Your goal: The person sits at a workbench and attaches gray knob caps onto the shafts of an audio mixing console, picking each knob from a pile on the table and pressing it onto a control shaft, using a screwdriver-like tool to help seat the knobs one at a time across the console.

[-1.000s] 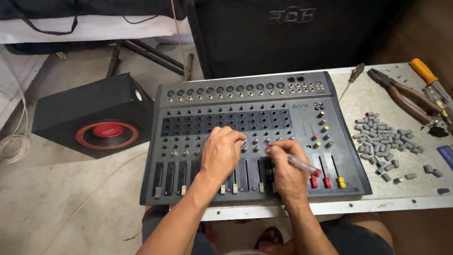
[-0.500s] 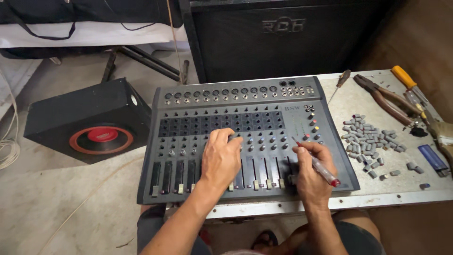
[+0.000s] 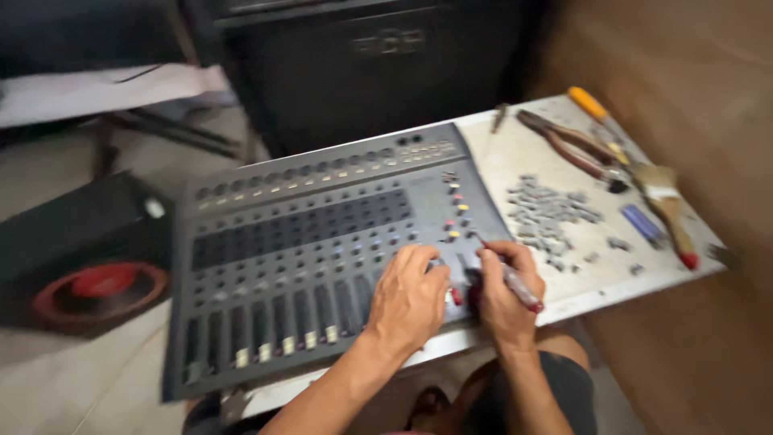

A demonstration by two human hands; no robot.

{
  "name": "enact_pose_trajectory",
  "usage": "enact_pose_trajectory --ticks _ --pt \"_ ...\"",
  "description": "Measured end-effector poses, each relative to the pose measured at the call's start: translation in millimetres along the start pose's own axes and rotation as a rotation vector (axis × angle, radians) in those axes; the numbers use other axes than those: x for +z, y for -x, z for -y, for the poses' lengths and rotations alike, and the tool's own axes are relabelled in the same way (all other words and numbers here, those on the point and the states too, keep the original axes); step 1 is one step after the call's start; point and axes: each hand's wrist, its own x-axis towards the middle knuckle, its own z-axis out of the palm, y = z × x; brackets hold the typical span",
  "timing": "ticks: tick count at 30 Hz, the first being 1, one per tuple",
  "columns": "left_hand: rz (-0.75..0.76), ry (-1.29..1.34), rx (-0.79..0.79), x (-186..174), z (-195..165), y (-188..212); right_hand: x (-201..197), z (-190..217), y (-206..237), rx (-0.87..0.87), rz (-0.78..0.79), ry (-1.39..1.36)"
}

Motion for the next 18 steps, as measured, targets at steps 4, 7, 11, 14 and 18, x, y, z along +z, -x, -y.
enact_pose_trajectory --ticks 4,7,11,14,18 --pt "0.058 0.031 0.066 19 -11 -15 -13 -3 1 0.141 -0.039 -0.116" --pt "0.104 0.062 0.102 33 -18 -24 -26 -6 -3 0.012 -0.072 -0.024" --pt "0.133 0.111 0.158 54 -24 -33 -44 -18 -8 -0.083 -0.150 0.025" --pt "0.204 0.128 0.145 69 -28 -41 -61 -32 -13 -0.063 -0.236 0.068" --pt "0.233 0.124 0.106 90 -28 -54 -79 -53 -21 0.006 -0.362 -0.049"
